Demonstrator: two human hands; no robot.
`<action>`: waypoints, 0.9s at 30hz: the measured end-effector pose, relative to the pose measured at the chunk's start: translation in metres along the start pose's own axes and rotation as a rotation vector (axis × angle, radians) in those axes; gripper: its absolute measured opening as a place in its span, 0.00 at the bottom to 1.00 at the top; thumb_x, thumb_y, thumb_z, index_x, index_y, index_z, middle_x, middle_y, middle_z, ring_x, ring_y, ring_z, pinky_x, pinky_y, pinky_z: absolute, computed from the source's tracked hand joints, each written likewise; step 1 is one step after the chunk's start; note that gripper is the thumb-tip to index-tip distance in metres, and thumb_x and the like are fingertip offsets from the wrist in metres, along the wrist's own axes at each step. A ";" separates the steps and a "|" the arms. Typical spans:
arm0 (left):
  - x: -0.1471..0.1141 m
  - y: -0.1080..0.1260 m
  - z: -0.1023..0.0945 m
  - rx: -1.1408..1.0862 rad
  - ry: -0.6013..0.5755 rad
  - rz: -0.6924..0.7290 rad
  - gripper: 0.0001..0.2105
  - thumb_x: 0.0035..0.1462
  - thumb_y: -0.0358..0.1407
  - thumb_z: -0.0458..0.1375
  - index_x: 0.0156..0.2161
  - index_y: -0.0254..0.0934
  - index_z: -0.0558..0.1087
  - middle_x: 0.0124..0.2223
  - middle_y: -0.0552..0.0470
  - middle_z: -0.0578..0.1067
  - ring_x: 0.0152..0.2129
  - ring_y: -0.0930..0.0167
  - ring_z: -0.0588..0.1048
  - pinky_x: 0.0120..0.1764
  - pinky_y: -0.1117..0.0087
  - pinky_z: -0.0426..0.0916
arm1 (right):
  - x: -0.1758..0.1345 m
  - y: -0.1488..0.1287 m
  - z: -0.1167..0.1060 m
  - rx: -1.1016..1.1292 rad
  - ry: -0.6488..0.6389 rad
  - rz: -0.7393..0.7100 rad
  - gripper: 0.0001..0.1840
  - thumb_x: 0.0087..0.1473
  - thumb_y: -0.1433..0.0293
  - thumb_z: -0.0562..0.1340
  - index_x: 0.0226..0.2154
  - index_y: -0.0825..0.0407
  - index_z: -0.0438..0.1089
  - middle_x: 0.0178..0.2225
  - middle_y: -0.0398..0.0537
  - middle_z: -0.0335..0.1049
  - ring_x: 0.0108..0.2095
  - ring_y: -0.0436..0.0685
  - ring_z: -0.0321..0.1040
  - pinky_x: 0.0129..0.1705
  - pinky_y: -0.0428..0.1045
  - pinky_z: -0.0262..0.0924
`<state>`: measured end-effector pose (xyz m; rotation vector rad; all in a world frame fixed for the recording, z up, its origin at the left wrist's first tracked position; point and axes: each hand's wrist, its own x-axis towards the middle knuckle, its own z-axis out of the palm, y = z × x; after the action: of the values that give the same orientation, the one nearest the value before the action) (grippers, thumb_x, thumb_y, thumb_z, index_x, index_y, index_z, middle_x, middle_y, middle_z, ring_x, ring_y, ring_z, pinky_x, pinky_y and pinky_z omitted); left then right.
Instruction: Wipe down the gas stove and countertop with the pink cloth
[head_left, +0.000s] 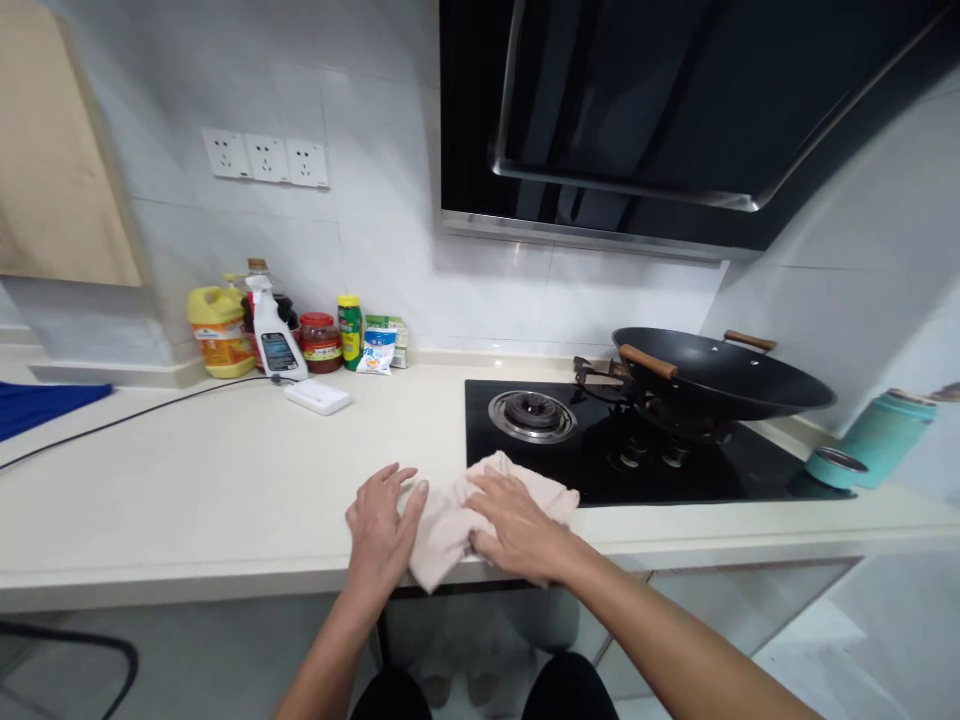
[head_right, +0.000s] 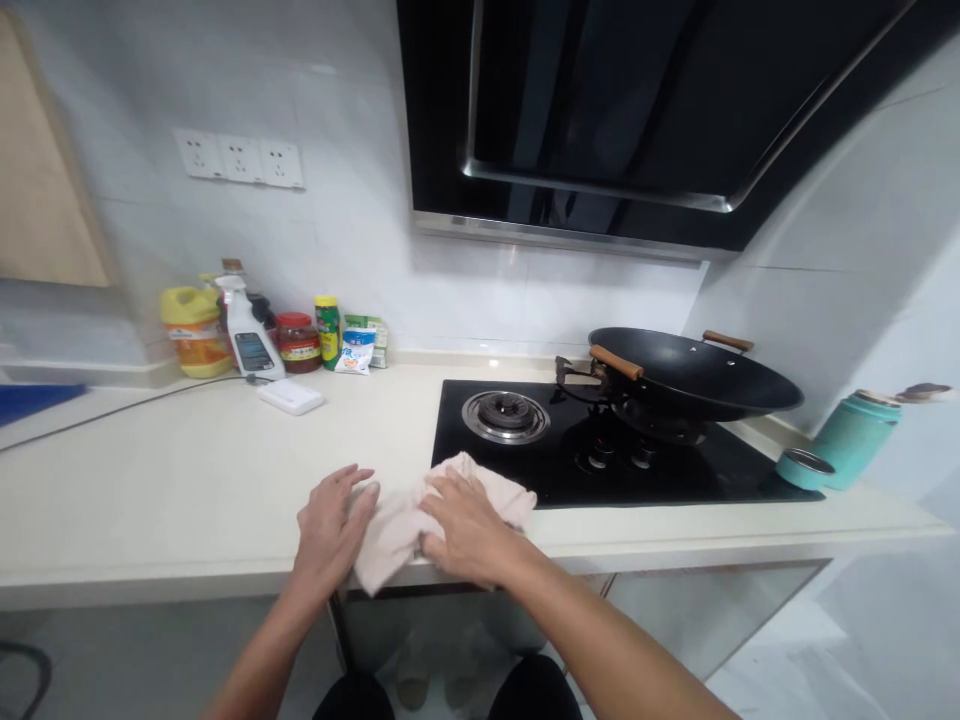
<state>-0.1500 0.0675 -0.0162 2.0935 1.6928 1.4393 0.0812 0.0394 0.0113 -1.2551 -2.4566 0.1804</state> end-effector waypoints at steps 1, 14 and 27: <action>0.000 0.000 -0.001 -0.004 -0.011 0.000 0.20 0.66 0.50 0.48 0.51 0.43 0.76 0.57 0.42 0.75 0.59 0.55 0.69 0.59 0.44 0.60 | -0.016 0.002 -0.004 0.028 0.010 -0.022 0.21 0.62 0.66 0.59 0.56 0.48 0.68 0.68 0.53 0.57 0.70 0.64 0.47 0.70 0.63 0.42; 0.000 0.006 -0.004 0.051 -0.122 0.067 0.18 0.65 0.49 0.50 0.47 0.45 0.78 0.55 0.44 0.78 0.56 0.57 0.72 0.58 0.47 0.57 | -0.022 0.116 -0.040 -0.165 0.251 0.516 0.15 0.60 0.70 0.54 0.47 0.55 0.71 0.49 0.55 0.73 0.51 0.59 0.67 0.57 0.51 0.58; 0.000 0.005 -0.003 0.113 -0.163 0.177 0.16 0.65 0.50 0.52 0.44 0.47 0.79 0.51 0.48 0.82 0.51 0.58 0.76 0.55 0.49 0.59 | 0.035 0.220 -0.057 -0.245 0.361 0.987 0.22 0.65 0.68 0.50 0.53 0.62 0.69 0.51 0.68 0.73 0.52 0.66 0.70 0.51 0.53 0.58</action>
<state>-0.1485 0.0644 -0.0117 2.4016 1.5973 1.1993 0.2502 0.1947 0.0118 -2.2733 -1.4168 -0.0977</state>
